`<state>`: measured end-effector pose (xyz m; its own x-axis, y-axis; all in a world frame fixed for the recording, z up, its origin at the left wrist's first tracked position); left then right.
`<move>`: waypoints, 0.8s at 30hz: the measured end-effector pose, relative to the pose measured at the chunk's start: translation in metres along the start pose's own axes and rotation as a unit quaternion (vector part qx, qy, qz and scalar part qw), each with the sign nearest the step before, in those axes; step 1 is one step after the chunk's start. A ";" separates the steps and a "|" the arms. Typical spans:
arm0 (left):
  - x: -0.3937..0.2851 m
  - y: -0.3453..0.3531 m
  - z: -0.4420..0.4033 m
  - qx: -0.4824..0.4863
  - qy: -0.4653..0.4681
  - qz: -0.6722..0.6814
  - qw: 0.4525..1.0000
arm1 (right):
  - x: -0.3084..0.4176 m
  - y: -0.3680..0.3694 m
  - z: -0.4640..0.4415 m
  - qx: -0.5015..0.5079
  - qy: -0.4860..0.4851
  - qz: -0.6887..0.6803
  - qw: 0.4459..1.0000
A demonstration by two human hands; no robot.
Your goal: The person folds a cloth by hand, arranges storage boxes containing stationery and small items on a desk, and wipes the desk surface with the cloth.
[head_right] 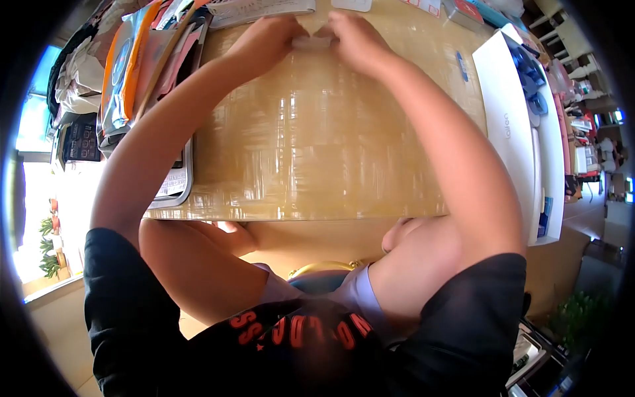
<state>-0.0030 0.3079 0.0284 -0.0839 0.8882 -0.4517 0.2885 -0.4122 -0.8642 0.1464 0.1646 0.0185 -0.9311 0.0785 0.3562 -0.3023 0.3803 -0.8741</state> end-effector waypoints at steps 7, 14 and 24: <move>-0.091 0.015 0.118 -0.004 0.131 0.112 0.985 | 0.076 -0.037 0.131 0.056 -0.042 0.026 0.997; -0.104 0.008 0.107 0.041 0.181 0.047 0.982 | 0.084 -0.055 0.131 0.077 -0.010 0.045 0.996; -0.023 0.036 -0.104 -0.031 -0.054 0.014 0.998 | -0.063 -0.040 -0.024 -0.011 0.066 0.267 0.961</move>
<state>0.1088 0.2933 0.0307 -0.1772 0.8477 -0.5000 0.3498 -0.4206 -0.8371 0.2221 0.1670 0.0387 -0.9176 0.3844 -0.1010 0.2174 0.2726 -0.9372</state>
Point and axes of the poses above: each hand's wrist, its own z-axis away from the middle knuckle, its own y-axis out of the palm, x = y × z, the point moved 1 cm from there along -z, towards the middle knuckle, and after that the axes turned 11 degrees about z, right-handed, at the moved point
